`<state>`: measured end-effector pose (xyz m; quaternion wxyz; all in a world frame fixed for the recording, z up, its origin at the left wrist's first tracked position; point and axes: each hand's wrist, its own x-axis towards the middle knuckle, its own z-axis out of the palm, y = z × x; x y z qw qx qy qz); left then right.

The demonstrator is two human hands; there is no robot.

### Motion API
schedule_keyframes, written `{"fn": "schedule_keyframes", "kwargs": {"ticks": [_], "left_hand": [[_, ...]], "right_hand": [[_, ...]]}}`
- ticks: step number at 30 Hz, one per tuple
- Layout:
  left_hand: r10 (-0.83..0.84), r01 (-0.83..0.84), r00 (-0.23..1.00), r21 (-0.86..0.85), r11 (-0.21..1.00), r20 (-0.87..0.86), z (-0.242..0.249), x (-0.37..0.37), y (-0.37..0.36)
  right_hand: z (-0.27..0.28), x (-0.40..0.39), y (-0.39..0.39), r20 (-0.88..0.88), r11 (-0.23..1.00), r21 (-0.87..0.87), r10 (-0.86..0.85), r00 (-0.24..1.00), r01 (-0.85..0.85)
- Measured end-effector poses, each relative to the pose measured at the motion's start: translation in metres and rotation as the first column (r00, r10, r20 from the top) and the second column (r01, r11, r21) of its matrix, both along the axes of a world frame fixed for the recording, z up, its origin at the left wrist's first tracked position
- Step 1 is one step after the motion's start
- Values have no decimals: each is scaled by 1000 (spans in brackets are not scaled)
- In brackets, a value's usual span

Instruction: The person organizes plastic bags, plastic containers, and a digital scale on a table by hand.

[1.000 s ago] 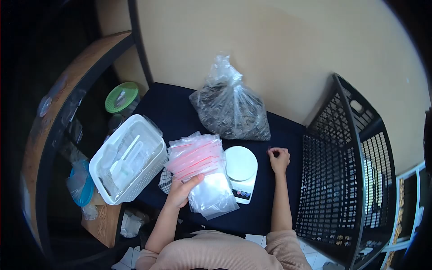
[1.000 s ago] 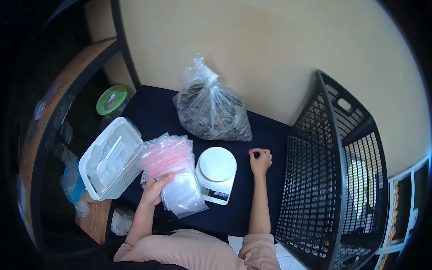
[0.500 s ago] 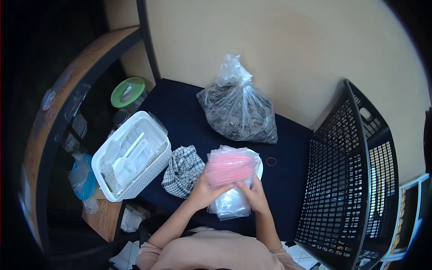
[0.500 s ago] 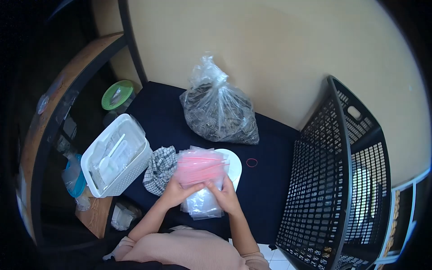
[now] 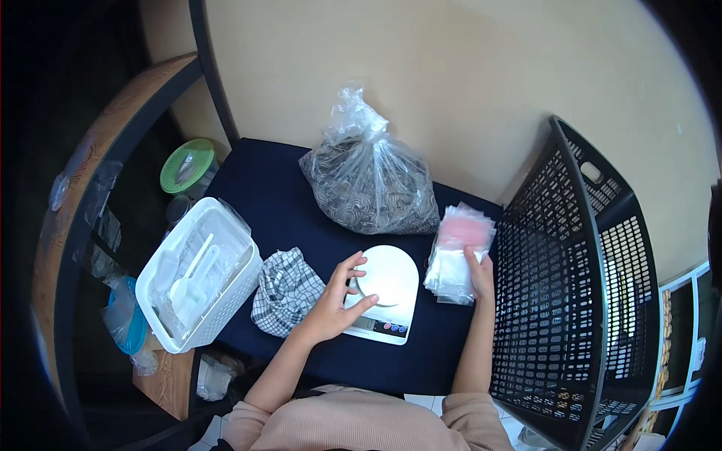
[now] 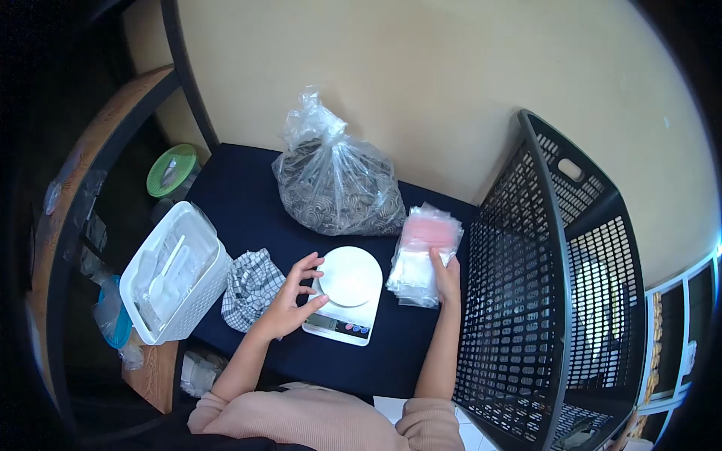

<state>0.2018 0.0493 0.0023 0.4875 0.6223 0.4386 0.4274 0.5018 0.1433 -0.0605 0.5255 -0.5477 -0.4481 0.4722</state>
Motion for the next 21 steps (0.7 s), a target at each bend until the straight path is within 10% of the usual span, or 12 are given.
{"fn": "schedule_keyframes", "kwargs": {"ticks": [2, 7, 9, 11, 13, 17, 19, 21], "left_hand": [[75, -75, 997, -14, 997, -6, 2, -14, -4], [13, -8, 998, -84, 996, 67, 10, -55, -38], [-3, 15, 994, -108, 994, 107, 13, -72, -57], [17, -3, 990, -101, 995, 140, 20, -88, -75], [25, -8, 985, -98, 995, 173, 29, -102, -96], [440, -453, 877, 30, 891, 191, 31, -133, -137], [847, -875, 483, 156, 458, 223, 18, -150, -153], [972, -962, 103, 270, 43, 211, 0, -180, -161]], "right_hand": [[-10, 1, 4, 286, 995, -11, -91, 954, 99], [28, -43, -13, 875, 877, 396, -450, 178, 273], [43, -67, -3, 840, 868, 456, -493, 227, 197], [59, -101, 19, 642, 821, 567, -394, 658, -62], [82, -148, 42, 566, 807, 579, -296, 769, -115], [100, -218, 103, 680, 799, 588, -404, 612, -126], [94, -234, 122, 723, 766, 635, -545, 424, -99], [89, -236, 140, 616, 900, 435, -274, 738, -29]]}}
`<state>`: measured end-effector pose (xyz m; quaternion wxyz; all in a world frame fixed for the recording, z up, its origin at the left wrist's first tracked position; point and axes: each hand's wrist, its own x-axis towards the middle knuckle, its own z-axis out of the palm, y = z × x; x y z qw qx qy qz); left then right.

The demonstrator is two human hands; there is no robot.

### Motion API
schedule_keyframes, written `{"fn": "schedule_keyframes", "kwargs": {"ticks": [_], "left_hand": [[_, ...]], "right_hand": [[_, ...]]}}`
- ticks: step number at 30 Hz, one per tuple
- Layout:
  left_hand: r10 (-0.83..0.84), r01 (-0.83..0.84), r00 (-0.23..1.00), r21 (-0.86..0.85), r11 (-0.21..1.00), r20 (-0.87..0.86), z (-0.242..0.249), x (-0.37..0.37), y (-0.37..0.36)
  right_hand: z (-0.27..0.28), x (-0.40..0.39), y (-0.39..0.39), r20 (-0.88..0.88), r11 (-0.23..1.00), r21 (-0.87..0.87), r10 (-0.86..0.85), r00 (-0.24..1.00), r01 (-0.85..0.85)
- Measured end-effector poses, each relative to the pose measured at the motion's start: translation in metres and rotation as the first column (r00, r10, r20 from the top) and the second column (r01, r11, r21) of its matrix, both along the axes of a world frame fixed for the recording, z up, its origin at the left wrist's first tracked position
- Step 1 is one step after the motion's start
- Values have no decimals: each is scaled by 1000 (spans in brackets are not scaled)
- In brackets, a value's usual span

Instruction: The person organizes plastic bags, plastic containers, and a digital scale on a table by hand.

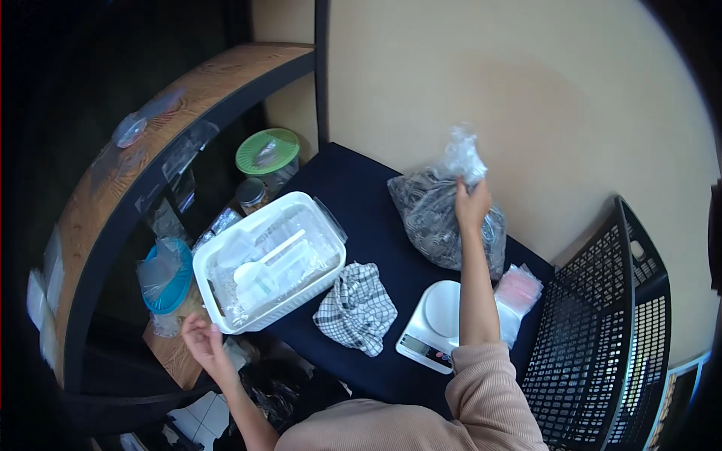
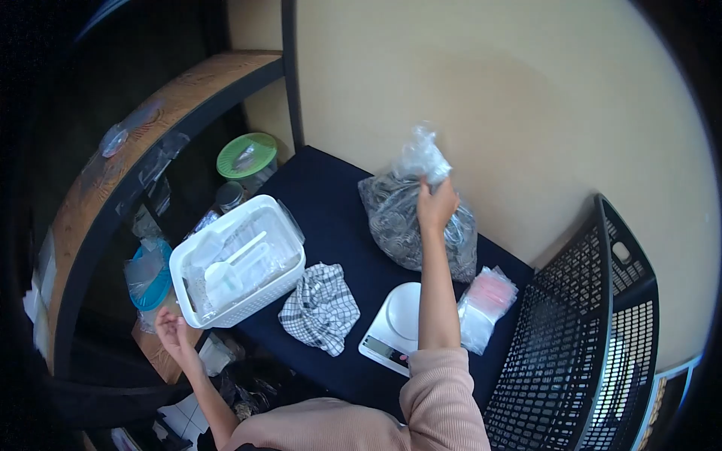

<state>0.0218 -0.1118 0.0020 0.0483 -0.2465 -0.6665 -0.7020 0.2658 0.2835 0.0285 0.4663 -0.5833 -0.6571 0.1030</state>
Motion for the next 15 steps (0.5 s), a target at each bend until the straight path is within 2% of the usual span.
{"fn": "schedule_keyframes", "kwargs": {"ticks": [1, 2, 3, 4, 5, 6, 8, 10, 11, 12, 13, 14, 15], "left_hand": [[57, -57, 998, -49, 997, 1, -12, -16, -8], [69, -69, 998, -45, 997, 0, -16, -23, -10], [38, -28, 994, -96, 995, 107, -20, -29, -10], [11, 20, 976, -139, 990, 217, -25, -35, -11], [-58, 104, 978, -228, 968, 202, -35, -43, -13], [-50, 97, 978, -229, 969, 203, -42, -47, -14], [-147, 195, 955, -173, 965, 258, -43, -49, -8], [-92, 134, 970, -175, 975, 226, -32, -45, -1], [52, -49, 999, -302, 952, 1, -17, -42, 3], [164, -250, 956, -381, 890, -244, 0, -40, 7], [163, -249, 956, -380, 891, -244, 16, -38, 15], [132, -245, 934, -325, 914, -332, 33, -35, 26], [104, -232, 903, -270, 934, -417, 52, -31, 39]], "right_hand": [[-2, -2, 3, -2, 1000, 6, 12, 1000, -12], [-5, -3, 2, -127, 987, 152, 66, 990, -46], [-6, -4, 3, -241, 953, 298, 135, 961, -59], [-1, -7, 3, -238, 951, 303, 146, 960, -70], [4, -9, 3, -259, 951, 283, 203, 944, -127], [9, -11, 2, -282, 947, 263, 257, 924, -183], [19, -21, 0, -246, 934, 260, 310, 918, -246], [28, -33, -3, -151, 892, 342, 362, 920, -295], [33, -37, -7, -144, 891, 342, 365, 920, -299], [36, -41, -11, -83, 888, 280, 400, 913, -364], [37, -44, -13, -24, 881, 214, 437, 899, -422], [33, -46, -10, -23, 881, 216, 435, 900, -420], [26, -48, -6, 110, 870, 255, 408, 906, -422]]}}
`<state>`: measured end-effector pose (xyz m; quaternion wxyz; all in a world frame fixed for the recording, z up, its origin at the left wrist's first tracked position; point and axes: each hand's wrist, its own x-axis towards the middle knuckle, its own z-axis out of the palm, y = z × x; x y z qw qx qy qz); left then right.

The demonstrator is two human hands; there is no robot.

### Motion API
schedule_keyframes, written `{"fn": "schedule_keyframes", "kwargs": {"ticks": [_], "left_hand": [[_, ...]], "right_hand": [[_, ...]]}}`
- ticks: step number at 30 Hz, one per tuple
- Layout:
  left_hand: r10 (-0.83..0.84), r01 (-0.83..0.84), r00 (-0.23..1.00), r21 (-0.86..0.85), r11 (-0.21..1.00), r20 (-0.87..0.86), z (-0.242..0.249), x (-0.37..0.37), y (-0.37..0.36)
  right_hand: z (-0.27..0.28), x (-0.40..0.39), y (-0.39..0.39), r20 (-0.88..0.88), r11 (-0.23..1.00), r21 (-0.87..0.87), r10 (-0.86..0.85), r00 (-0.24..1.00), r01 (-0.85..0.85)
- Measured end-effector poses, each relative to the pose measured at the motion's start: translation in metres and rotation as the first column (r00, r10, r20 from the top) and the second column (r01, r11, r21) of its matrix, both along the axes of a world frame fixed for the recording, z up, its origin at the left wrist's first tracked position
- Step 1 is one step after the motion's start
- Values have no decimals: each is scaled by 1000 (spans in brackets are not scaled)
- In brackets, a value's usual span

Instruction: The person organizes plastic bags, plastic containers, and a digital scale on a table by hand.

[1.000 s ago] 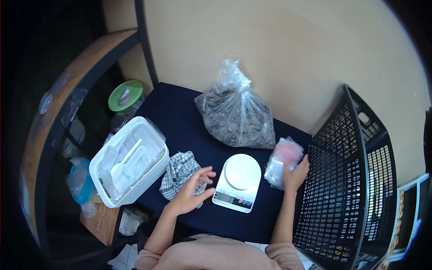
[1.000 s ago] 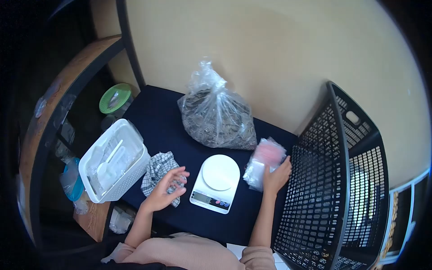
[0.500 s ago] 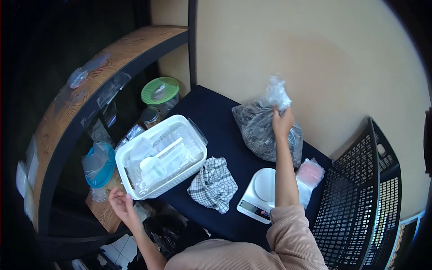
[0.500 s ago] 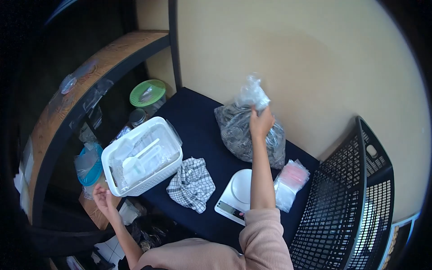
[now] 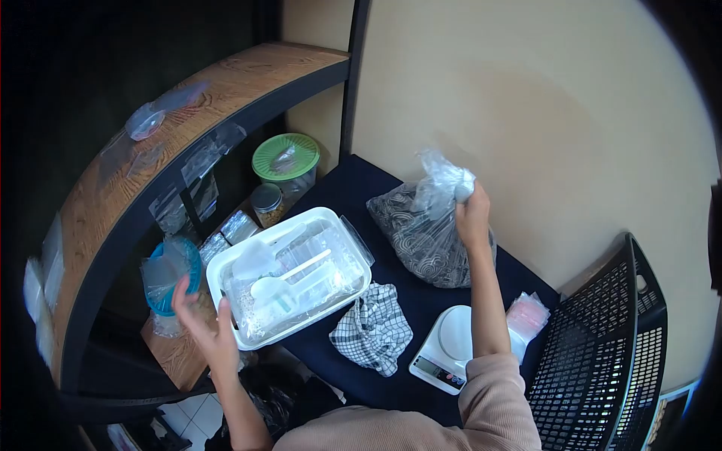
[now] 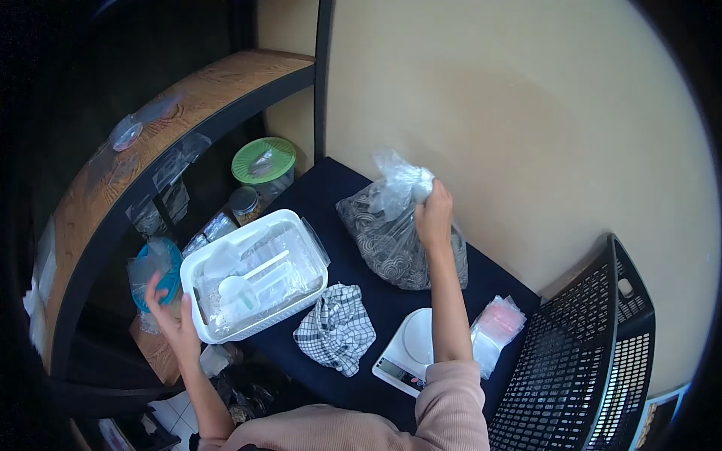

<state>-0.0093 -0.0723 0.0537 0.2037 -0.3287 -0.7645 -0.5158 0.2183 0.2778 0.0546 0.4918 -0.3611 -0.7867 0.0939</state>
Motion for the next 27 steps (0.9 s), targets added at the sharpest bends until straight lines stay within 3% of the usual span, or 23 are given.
{"fn": "schedule_keyframes", "kwargs": {"ticks": [1, 2, 4, 5, 6, 7, 10, 11, 12, 13, 14, 15, 16, 17, 20, 21, 23, 27], "left_hand": [[-214, 214, 976, 31, 976, 28, 19, 4, 17], [-417, 414, 907, 67, 908, 49, 41, 11, 36], [-640, 634, 768, -123, 764, -15, 86, 37, 86], [-768, 782, 623, -74, 619, 152, 100, 58, 113], [-831, 811, 555, -206, 548, -27, 98, 71, 147], [-822, 754, 505, -330, 568, -262, 99, 83, 177], [-893, 756, 329, -480, 444, -307, 88, 93, 262], [-891, 755, 327, -480, 446, -314, 76, 87, 286], [-976, 835, 215, -523, 173, 20, 63, 82, 309], [-933, 877, 74, -468, -107, 352, 63, 82, 317], [-934, 876, 68, -469, -112, 350, 58, 82, 321], [-881, 919, 8, -350, -180, 474, 51, 80, 321], [-809, 947, -62, -222, -233, 584, 48, 78, 321], [-806, 944, -62, -227, -239, 589, 46, 76, 323], [-762, 950, -89, -174, -258, 641, 47, 74, 324], [-810, 940, -70, -234, -250, 583, 49, 76, 323], [-852, 925, -57, -294, -242, 521, 51, 78, 325], [-891, 916, -45, -337, -217, 452, 44, 80, 331]], "right_hand": [[-1, -1, 1, 102, 995, 95, -30, 994, 20], [-1, 2, 3, 109, 997, 71, -8, 994, 1], [4, 3, -5, 136, 999, 40, -33, 990, 28], [6, 4, -8, 162, 998, 8, -56, 985, 56], [6, 6, -9, 160, 998, 16, -60, 985, 58], [5, 8, -8, 154, 995, 94, -1, 988, -13], [13, 20, -11, 184, 978, 186, 65, 981, -99], [14, 25, -12, 210, 978, 181, 66, 975, -105], [7, 31, -4, 201, 975, 177, 100, 975, -137], [6, 35, -1, 200, 974, 183, 94, 975, -131], [4, 40, 2, 158, 975, -48, 220, 963, -215], [1, 43, 4, 82, 915, -274, 330, 940, -297], [2, 44, 6, 89, 911, -233, 368, 925, -340], [2, 45, 7, 80, 911, -236, 364, 928, -337], [15, 50, 6, -159, 625, -503, 613, 774, -597], [15, 51, 12, -165, 622, -503, 612, 773, -600], [23, 51, 22, -384, 321, -725, 547, 744, -610], [20, 51, 28, -269, 403, -723, 584, 766, -561]]}}
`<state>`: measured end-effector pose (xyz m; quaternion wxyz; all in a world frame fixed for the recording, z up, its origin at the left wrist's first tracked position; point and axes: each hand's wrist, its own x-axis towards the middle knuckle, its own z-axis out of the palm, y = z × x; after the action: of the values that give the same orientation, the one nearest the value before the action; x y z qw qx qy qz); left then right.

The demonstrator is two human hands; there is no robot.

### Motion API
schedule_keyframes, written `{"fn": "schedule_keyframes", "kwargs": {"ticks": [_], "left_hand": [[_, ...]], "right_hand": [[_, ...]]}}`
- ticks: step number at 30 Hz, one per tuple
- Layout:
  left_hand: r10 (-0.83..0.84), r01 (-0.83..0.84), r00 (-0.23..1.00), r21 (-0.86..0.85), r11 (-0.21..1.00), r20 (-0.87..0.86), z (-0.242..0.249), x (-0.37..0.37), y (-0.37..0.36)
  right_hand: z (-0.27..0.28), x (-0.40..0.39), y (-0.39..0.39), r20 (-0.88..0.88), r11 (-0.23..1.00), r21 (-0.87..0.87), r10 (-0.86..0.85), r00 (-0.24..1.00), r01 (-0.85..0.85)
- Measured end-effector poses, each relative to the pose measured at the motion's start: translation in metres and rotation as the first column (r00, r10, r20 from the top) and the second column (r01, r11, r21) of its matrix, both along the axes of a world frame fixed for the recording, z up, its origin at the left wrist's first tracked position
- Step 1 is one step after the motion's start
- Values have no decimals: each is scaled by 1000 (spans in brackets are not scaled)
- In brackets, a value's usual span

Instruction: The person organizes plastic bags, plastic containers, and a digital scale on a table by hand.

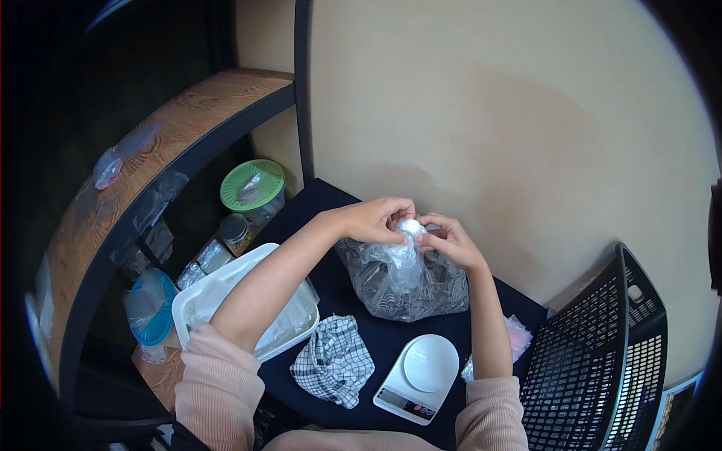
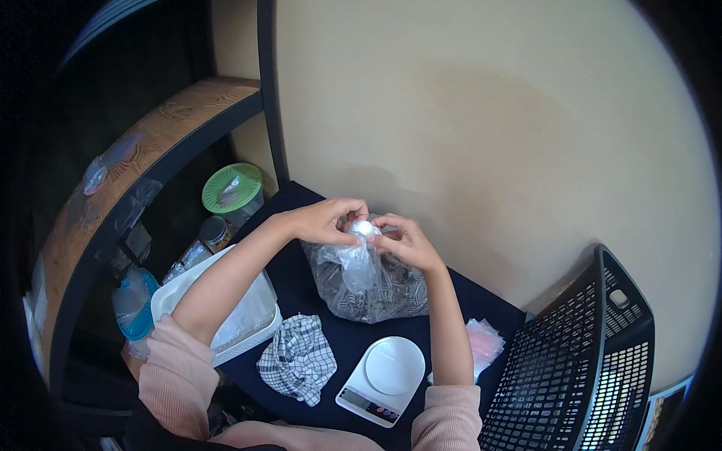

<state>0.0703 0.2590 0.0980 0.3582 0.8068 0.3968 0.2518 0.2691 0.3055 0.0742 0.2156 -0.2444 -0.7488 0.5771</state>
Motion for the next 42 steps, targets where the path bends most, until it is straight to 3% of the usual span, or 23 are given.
{"fn": "schedule_keyframes", "kwargs": {"ticks": [4, 5, 7, 8, 10, 11, 16, 18, 19, 20, 22, 25, 27, 30, 32, 34, 36, 37, 40, 42], "left_hand": [[96, -98, 994, 33, 995, 59, -5, 8, 4], [94, -96, 994, 29, 995, 62, -6, 8, 6], [117, 57, 922, -429, 901, 369, -7, 6, 11], [120, 58, 921, -434, 899, 371, -10, 8, 10], [-48, 100, 944, -144, 985, 327, -13, 11, 8], [-47, 99, 944, -144, 985, 325, -14, 12, 7], [218, -223, 931, -18, 975, 292, -15, 24, 8], [288, -305, 920, 25, 952, 267, -14, 27, 10], [269, -316, 932, 181, 931, 245, -12, 28, 13], [253, -317, 942, 333, 888, 220, -11, 28, 17], [256, -317, 945, 371, 873, 204, -11, 31, 22], [214, -257, 966, 457, 851, 146, -10, 33, 23], [173, -207, 978, 504, 838, 114, -3, 33, 22], [134, -112, 990, 394, 912, -30, 4, 27, 20], [72, -68, 996, 99, 993, -44, 6, 23, 14], [73, -69, 990, 34, 997, -120, 4, 17, 13], [-1, 61, 965, -222, 973, 261, -9, 13, 15], [-3, 62, 966, -222, 973, 259, -7, 13, 8], [39, -3, 964, -136, 991, 262, 2, 14, -6], [62, -43, 965, -81, 996, 254, 1, 14, -2]], "right_hand": [[-8, -4, -5, -64, 990, -97, -112, 992, 105], [-15, -2, -3, -133, 977, -187, -130, 983, 104], [-27, 4, 2, -196, 954, -284, -158, 968, 98], [-30, 9, 7, -254, 941, -338, -109, 961, 17], [-33, 11, 10, -319, 921, -385, -63, 946, -69], [-31, 10, 9, -332, 919, -390, -82, 940, -57], [-39, 4, 10, -318, 929, -370, -154, 935, 28], [-40, 0, 2, -329, 928, -298, -321, 888, 225], [-44, -3, -4, -327, 928, -298, -320, 889, 224], [-49, -7, -12, -333, 906, -237, -415, 847, 351], [-43, -17, -33, -337, 848, -185, -529, 779, 497], [-42, -10, -23, -366, 865, -226, -502, 784, 449], [-25, -1, -20, -284, 902, -324, -379, 881, 284], [-36, 8, -4, -279, 938, -318, -233, 931, 140], [-35, 7, -4, -311, 942, -321, -205, 928, 101], [-36, 7, -3, -351, 943, -327, -182, 918, 62], [-39, 9, -1, -358, 947, -305, -214, 909, 103], [-39, 10, -1, -360, 947, -305, -216, 908, 105], [-41, 8, -4, -468, 835, -540, -405, 785, 108], [-52, 4, 2, -516, 827, -561, -395, 760, 49]]}}
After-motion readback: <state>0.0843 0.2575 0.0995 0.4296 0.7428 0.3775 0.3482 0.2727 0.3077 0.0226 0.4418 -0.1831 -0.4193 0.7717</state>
